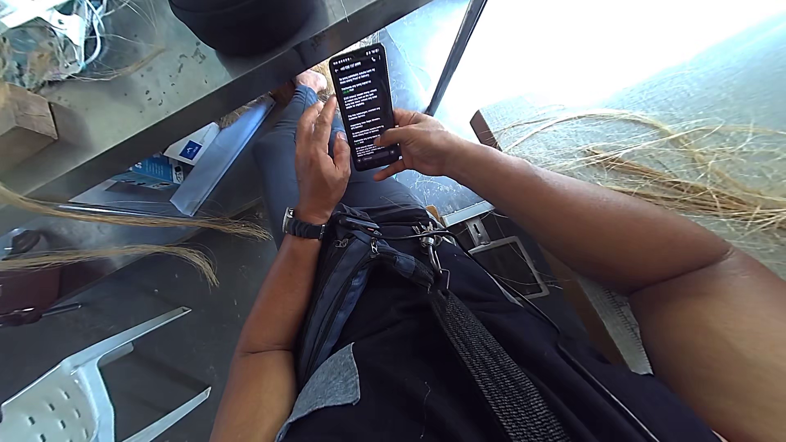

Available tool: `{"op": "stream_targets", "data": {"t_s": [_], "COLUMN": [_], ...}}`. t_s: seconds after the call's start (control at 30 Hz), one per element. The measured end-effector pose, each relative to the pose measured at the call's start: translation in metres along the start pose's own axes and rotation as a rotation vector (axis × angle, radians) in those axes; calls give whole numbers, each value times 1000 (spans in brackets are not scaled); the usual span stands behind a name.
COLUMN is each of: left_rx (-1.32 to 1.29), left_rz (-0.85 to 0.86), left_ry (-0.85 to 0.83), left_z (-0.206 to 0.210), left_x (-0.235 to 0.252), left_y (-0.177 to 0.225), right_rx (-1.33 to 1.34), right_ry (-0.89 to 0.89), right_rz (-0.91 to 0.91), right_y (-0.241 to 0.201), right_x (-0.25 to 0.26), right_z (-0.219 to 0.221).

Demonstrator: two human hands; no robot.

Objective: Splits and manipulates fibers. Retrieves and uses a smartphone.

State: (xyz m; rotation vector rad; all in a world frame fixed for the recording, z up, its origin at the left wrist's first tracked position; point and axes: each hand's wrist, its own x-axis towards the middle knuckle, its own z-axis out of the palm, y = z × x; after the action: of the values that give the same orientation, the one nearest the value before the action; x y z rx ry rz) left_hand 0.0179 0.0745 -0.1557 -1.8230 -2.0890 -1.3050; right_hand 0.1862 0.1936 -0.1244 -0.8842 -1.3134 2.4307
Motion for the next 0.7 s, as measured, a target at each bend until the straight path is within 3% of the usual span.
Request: {"op": "stream_targets", "data": {"t_s": [0.7], "left_rx": [13], "left_rz": [-12], "left_ry": [-3], "left_z": [-1], "left_x": [0], "left_y": [0], "right_rx": [12], "right_ry": [3], "right_rz": [21], "right_y": [-2], "right_x": [0], "right_z": [1]}}
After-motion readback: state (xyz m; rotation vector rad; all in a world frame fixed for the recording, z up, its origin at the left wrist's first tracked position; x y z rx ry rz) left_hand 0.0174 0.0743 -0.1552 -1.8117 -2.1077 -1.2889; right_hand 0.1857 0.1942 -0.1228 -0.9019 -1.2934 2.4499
